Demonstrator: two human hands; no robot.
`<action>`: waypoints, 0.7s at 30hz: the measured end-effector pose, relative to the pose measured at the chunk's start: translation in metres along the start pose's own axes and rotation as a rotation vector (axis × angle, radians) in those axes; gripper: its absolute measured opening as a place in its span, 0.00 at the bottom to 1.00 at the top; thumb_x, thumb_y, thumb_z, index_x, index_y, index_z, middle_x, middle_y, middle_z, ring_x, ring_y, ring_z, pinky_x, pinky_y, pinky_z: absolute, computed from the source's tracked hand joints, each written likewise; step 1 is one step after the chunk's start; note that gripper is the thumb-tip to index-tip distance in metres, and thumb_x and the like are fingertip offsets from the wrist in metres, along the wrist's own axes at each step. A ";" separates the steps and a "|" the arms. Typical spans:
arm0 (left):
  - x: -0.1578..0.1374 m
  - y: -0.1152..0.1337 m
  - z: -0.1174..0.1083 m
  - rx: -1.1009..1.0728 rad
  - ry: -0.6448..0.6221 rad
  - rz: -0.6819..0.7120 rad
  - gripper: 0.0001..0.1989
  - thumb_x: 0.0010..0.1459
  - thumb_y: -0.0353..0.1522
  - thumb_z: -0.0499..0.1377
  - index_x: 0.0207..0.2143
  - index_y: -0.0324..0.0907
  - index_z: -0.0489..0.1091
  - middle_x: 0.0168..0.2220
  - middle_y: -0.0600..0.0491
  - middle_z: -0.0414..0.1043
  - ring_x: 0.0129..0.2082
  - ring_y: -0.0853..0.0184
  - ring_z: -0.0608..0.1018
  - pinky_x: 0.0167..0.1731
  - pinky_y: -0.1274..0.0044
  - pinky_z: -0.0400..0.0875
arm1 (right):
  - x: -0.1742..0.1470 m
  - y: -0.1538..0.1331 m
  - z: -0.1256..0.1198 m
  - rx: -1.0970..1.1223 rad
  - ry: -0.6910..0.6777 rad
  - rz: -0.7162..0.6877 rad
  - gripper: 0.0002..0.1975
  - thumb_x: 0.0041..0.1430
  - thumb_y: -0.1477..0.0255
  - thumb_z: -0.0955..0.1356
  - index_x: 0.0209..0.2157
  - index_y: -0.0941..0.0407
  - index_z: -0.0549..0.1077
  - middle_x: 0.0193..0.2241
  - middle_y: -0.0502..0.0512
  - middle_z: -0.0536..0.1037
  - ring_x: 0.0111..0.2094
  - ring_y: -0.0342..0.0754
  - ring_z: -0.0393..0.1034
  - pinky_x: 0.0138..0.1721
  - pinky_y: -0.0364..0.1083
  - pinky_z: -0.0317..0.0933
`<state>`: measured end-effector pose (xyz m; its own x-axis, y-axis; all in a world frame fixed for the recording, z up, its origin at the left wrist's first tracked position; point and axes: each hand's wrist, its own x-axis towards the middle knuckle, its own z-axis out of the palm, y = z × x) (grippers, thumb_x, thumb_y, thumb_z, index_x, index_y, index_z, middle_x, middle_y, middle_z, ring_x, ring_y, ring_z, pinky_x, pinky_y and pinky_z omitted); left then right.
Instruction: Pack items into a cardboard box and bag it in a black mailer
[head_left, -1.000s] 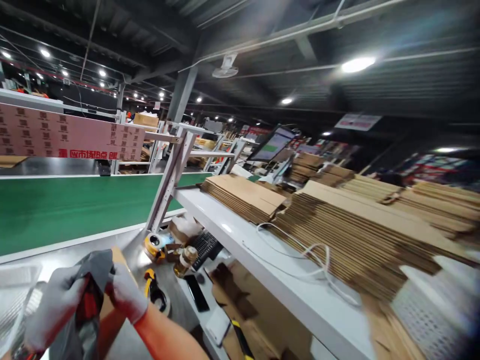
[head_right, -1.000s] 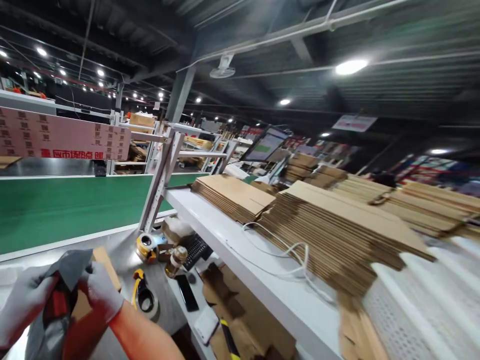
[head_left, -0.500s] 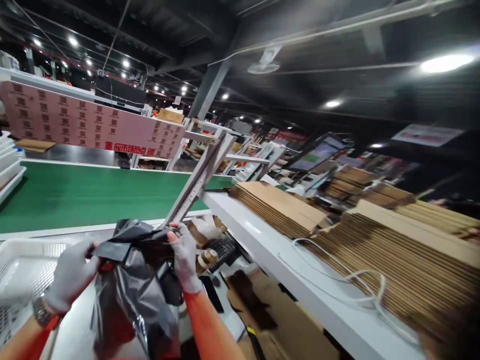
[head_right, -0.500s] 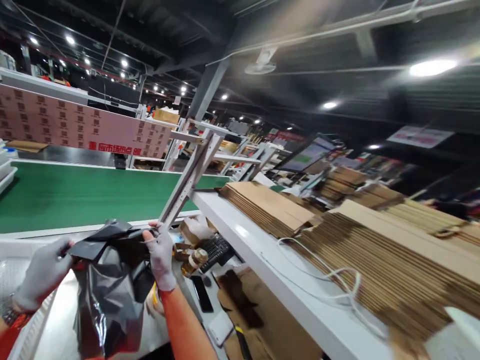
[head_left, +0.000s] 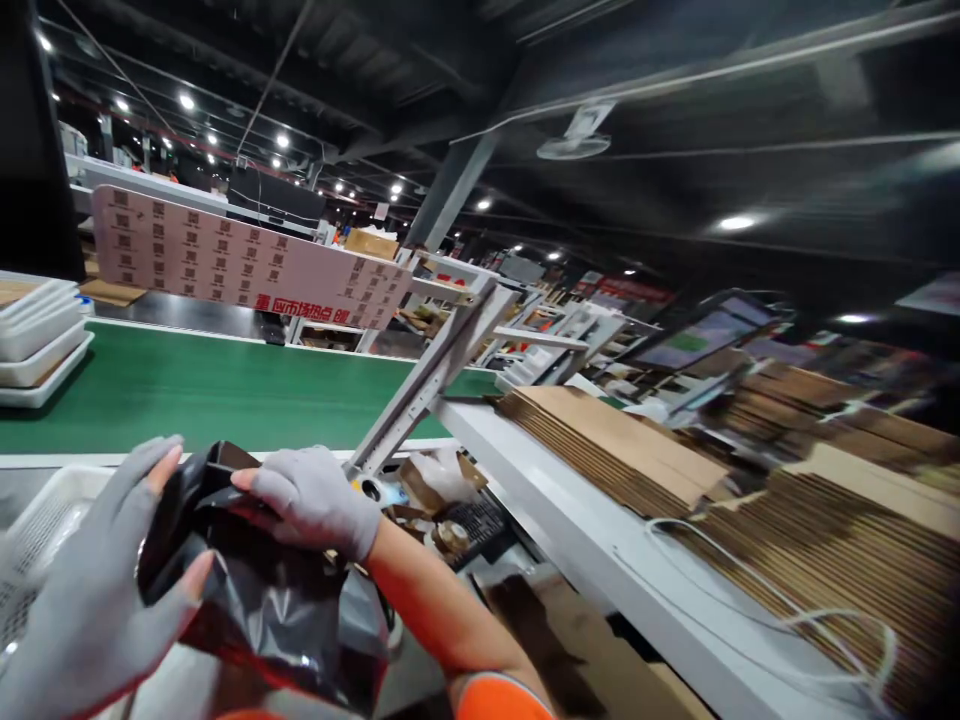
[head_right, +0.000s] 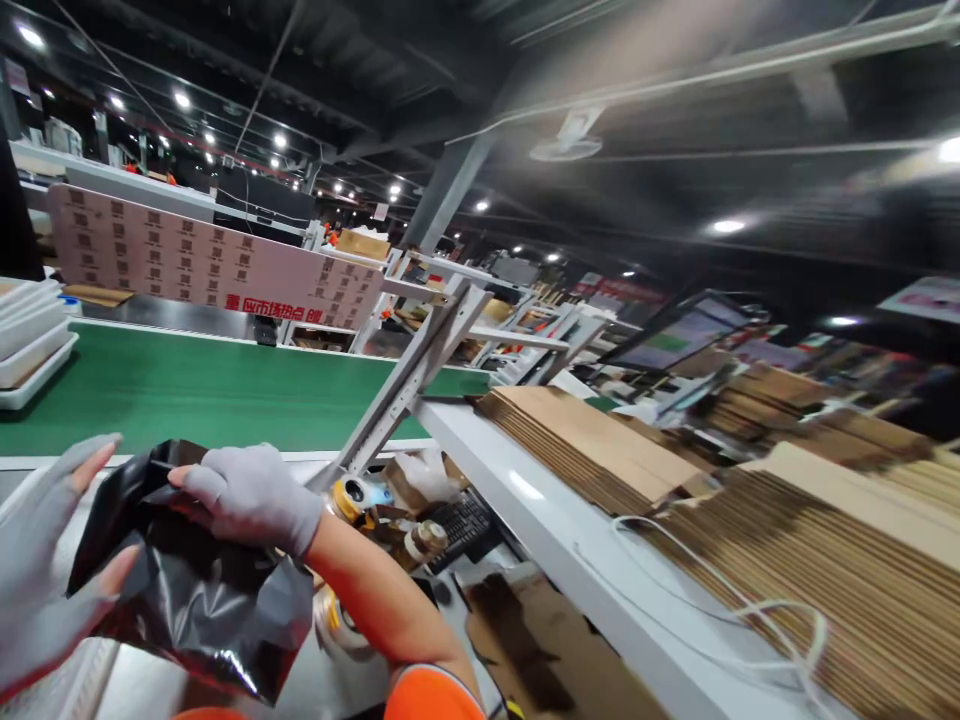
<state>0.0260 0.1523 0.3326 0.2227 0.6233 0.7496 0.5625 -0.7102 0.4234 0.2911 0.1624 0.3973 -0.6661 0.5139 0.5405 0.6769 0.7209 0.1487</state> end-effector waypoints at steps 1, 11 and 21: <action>0.002 -0.006 0.006 0.061 0.000 0.004 0.45 0.61 0.42 0.64 0.79 0.56 0.58 0.72 0.46 0.72 0.66 0.42 0.79 0.60 0.53 0.82 | 0.005 -0.004 0.001 -0.017 -0.037 -0.033 0.21 0.81 0.56 0.62 0.50 0.50 0.84 0.29 0.50 0.80 0.27 0.45 0.64 0.26 0.49 0.41; 0.032 -0.047 0.046 0.552 -0.069 -0.349 0.22 0.64 0.31 0.55 0.55 0.41 0.82 0.48 0.43 0.85 0.31 0.58 0.81 0.28 0.69 0.59 | 0.002 0.051 0.015 -0.317 -0.481 0.338 0.27 0.78 0.75 0.61 0.74 0.50 0.69 0.53 0.62 0.81 0.45 0.54 0.74 0.35 0.47 0.61; 0.056 -0.028 0.064 0.601 0.463 -0.250 0.20 0.62 0.39 0.64 0.52 0.39 0.84 0.47 0.40 0.83 0.38 0.57 0.81 0.38 0.69 0.69 | -0.054 0.167 -0.027 -0.451 0.287 0.360 0.19 0.69 0.65 0.70 0.57 0.57 0.81 0.48 0.61 0.83 0.42 0.53 0.77 0.37 0.47 0.60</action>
<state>0.0735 0.2279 0.3303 -0.2458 0.4474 0.8599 0.9145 -0.1871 0.3588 0.4488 0.2430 0.4149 -0.3053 0.4974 0.8120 0.9491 0.2281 0.2172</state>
